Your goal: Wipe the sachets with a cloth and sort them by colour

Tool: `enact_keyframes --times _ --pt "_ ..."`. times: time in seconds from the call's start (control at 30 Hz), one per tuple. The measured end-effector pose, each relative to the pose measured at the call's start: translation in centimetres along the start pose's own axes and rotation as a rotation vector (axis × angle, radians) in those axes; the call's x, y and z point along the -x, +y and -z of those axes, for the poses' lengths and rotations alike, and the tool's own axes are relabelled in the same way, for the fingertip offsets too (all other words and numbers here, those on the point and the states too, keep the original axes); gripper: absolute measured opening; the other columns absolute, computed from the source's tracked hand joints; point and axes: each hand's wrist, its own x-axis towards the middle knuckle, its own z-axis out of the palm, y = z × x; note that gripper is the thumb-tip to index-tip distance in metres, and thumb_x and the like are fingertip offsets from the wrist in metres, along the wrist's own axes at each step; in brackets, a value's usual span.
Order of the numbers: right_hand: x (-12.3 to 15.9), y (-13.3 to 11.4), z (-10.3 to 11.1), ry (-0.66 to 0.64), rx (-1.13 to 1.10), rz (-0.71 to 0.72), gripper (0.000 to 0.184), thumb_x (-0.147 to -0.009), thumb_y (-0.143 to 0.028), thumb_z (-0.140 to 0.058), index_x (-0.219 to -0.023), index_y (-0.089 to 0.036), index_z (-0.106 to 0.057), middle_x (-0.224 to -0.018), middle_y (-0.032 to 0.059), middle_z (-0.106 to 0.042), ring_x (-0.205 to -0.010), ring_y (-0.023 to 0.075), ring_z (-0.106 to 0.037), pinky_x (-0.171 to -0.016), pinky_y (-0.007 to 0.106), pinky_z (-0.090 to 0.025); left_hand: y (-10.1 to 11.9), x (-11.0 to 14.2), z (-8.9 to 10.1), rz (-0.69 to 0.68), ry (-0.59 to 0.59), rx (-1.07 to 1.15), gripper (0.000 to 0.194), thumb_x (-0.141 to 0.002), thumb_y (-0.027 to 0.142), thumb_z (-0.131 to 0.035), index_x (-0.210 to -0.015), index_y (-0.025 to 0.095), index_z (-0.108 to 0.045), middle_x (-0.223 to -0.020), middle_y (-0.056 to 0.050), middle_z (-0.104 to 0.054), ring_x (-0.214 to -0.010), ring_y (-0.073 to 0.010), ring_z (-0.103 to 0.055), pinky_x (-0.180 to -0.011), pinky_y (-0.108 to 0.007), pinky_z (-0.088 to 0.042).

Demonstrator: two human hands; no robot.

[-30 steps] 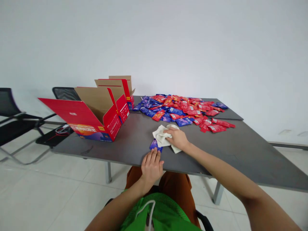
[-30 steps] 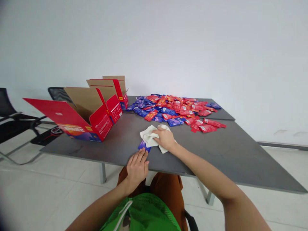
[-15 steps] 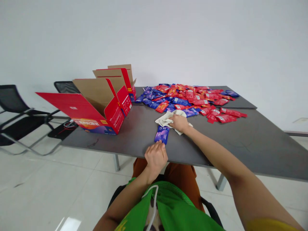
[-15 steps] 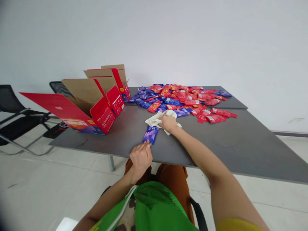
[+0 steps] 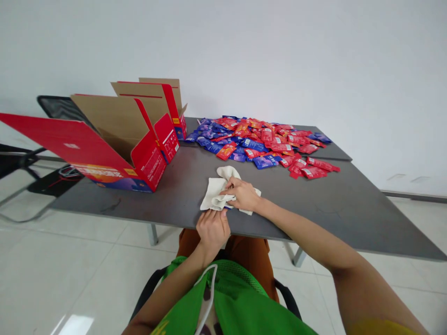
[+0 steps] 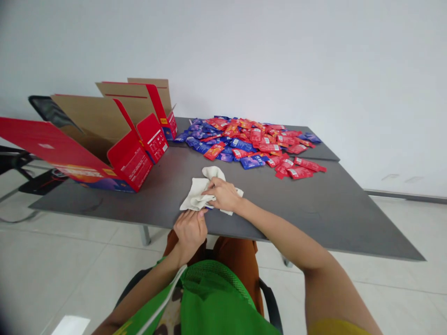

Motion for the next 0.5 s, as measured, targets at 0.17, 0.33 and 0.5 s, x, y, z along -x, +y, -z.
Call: enact_keyframes --times 0.17,0.33,0.5 --pt "-2.5 3.5 0.4 0.009 0.118 -0.269 0.038 -0.089 -0.037 -0.055 -0.124 -0.031 -0.067 -0.117 0.0079 -0.061 -0.1 0.023 -0.059 -0.08 0.029 -0.044 0.1 -0.3 0.4 -0.02 -0.037 0.035 0.047 -0.1 0.026 -0.026 -0.105 0.015 -0.071 -0.108 -0.014 -0.072 -0.102 -0.0234 -0.066 -0.087 -0.036 -0.044" --pt "-2.1 7.3 2.3 0.017 0.267 -0.393 0.035 -0.089 -0.032 -0.053 -0.12 -0.026 -0.068 -0.117 0.0099 -0.063 -0.11 0.0266 -0.057 -0.082 0.03 -0.044 1.1 -2.0 2.2 0.068 -0.143 -0.087 0.045 -0.098 0.037 -0.031 -0.103 0.012 -0.069 -0.089 -0.015 -0.071 -0.082 -0.0254 -0.065 -0.076 -0.036 -0.045" --pt "1.2 7.5 3.5 0.148 0.301 -0.388 0.039 -0.088 -0.029 -0.054 -0.125 -0.026 -0.065 -0.114 0.0081 -0.062 -0.109 0.024 -0.056 -0.083 0.029 -0.043 1.5 -3.7 2.5 -0.018 -0.196 -0.194 0.054 -0.086 0.052 -0.055 -0.118 0.008 -0.058 -0.107 -0.02 -0.062 -0.103 -0.0335 -0.057 -0.084 -0.041 -0.046"
